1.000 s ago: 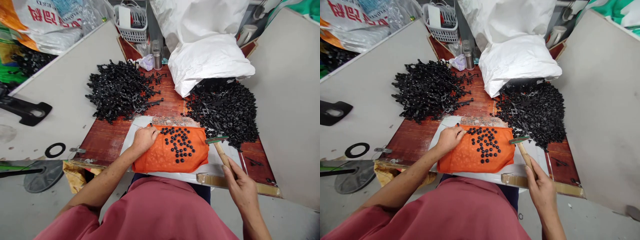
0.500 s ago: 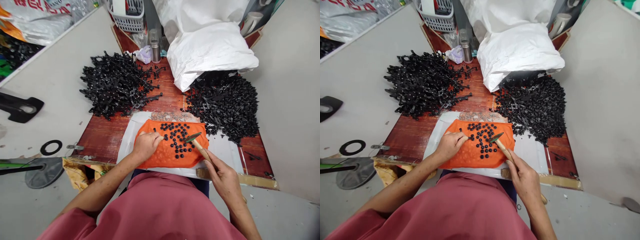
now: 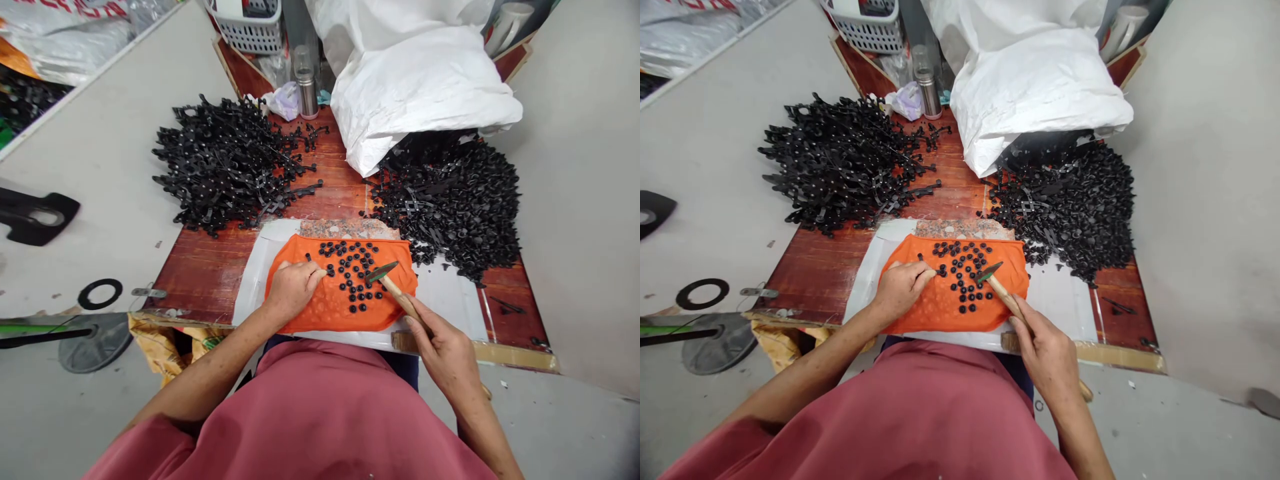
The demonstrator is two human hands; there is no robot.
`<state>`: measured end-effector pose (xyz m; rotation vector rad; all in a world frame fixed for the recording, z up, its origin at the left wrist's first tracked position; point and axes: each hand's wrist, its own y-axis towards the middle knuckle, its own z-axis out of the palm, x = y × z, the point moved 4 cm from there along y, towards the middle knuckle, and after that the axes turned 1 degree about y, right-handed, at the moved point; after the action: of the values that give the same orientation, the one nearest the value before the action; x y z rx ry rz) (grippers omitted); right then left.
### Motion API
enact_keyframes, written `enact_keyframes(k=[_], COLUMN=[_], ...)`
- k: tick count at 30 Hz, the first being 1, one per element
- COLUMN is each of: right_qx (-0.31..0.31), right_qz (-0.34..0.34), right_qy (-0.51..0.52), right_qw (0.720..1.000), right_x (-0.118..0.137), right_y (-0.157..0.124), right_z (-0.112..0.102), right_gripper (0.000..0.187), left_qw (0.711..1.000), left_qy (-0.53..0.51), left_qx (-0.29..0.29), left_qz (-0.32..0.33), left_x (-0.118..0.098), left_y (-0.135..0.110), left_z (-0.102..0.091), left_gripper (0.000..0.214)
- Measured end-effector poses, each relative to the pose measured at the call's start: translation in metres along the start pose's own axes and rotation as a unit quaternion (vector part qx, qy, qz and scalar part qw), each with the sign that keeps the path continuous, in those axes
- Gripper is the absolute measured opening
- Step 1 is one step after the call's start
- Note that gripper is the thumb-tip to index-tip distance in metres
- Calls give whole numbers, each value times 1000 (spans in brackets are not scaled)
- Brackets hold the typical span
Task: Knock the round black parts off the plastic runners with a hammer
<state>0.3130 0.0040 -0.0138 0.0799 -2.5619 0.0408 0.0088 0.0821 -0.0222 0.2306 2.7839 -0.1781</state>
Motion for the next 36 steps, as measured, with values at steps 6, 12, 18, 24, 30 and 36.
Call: enact_keyframes(k=[6, 12, 18, 24, 30, 36], right_qx=[0, -11, -1, -10, -12, -10], right_qz=[-21, -57, -82, -70, -71, -92], right_qy=[-15, -40, -37, -51, -55, -76], right_qw=[1000, 998, 996, 996, 996, 993], right_x=[3, 20, 31, 28, 27, 36], right_y=[0, 5, 10, 8, 7, 12], right_z=[1, 0, 0, 2, 2, 2], right_gripper=[44, 42, 45, 42, 40, 42], left_qw=[1000, 999, 996, 999, 1000, 997], left_qy=[4, 39, -86, -54, 6, 65], left_qx=[-16, -29, -12, 0, -11, -26], left_qz=[23, 25, -26, 7, 27, 32], left_x=[0, -2, 9, 6, 4, -3], left_y=[-4, -3, 6, 3, -1, -1], left_z=[3, 0, -6, 0, 4, -1], left_gripper=[30, 35, 36, 31, 31, 35])
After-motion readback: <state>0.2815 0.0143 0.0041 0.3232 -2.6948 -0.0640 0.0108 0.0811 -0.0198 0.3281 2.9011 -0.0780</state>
